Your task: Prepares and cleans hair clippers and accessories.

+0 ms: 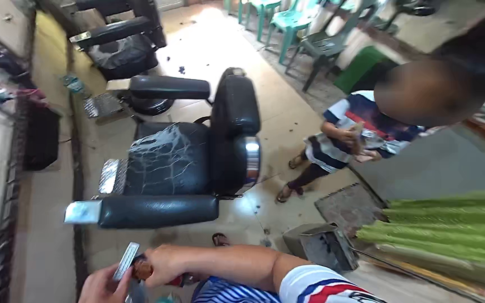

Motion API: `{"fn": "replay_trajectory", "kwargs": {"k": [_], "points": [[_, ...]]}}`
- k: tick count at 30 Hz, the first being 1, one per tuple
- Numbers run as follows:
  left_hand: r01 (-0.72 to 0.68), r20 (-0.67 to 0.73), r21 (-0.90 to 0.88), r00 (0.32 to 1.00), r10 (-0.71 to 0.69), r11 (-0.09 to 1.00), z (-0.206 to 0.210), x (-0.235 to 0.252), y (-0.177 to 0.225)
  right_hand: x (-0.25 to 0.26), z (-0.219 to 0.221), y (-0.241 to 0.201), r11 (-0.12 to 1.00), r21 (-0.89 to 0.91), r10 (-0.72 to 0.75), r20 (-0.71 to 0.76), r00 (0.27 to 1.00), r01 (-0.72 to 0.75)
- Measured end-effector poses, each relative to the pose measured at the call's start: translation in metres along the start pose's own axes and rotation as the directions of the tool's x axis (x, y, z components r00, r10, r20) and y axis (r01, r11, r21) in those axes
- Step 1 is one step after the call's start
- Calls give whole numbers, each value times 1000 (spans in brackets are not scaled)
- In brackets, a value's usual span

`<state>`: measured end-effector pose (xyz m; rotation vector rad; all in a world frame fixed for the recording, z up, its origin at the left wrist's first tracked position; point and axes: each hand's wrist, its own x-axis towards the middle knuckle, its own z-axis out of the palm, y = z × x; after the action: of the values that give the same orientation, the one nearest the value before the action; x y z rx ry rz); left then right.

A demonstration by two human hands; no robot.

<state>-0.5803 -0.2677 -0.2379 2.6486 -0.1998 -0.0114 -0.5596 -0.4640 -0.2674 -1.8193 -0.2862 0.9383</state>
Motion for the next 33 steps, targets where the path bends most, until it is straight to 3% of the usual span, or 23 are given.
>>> {"fn": "replay_trajectory", "kwargs": {"k": [4, 7, 9, 13, 15, 17, 19, 21, 23, 25, 28, 30, 33], "points": [[80, -193, 37, 979, -71, 996, -5, -7, -5, 7, 2, 1, 1000, 0, 1, 2, 1000, -1], [139, -132, -125, 979, -155, 982, -8, -20, -8, 17, 6, 1, 1000, -16, 21, 24, 999, -21], [179, -172, -123, 965, -199, 976, -4, -24, -18, 22, 8, 0, 999, -16, 30, 51, 998, -30], [324, -305, -135, 885, -351, 936, -29, -36, -36, 25, 15, 4, 984, 177, 22, 62, 998, -33], [333, -302, -278, 860, -411, 901, -42, -47, -44, 26, 15, 9, 896, 443, -29, 109, 994, -22], [298, -245, -517, 846, -473, 802, -50, -59, -48, 31, 16, 26, 741, 672, -159, 183, 970, -6], [252, -175, -688, 853, -492, 681, -52, -68, -44, 38, 16, 43, 606, 793, -282, 291, 914, -66], [189, -140, -755, 889, -437, 627, -44, -71, -31, 43, 18, 58, 509, 842, -382, 405, 831, -176], [120, -127, -764, 936, -329, 635, -28, -68, -17, 47, 23, 69, 438, 854, -480, 486, 730, -281], [145, -74, -718, 957, -282, 681, -15, -62, -10, 48, 29, 75, 413, 837, -486, 536, 690, -359], [337, -63, -445, 913, -404, 830, -13, -59, -31, 52, 32, 82, 397, 824, -502, 563, 656, -404], [433, -89, -336, 869, -486, 836, -20, -60, -47, 54, 31, 86, 409, 817, -508, 573, 643, -405], [341, 27, -495, 926, -378, 799, -28, -59, -37, 56, 32, 85, 418, 801, -496, 597, 631, -429]]}}
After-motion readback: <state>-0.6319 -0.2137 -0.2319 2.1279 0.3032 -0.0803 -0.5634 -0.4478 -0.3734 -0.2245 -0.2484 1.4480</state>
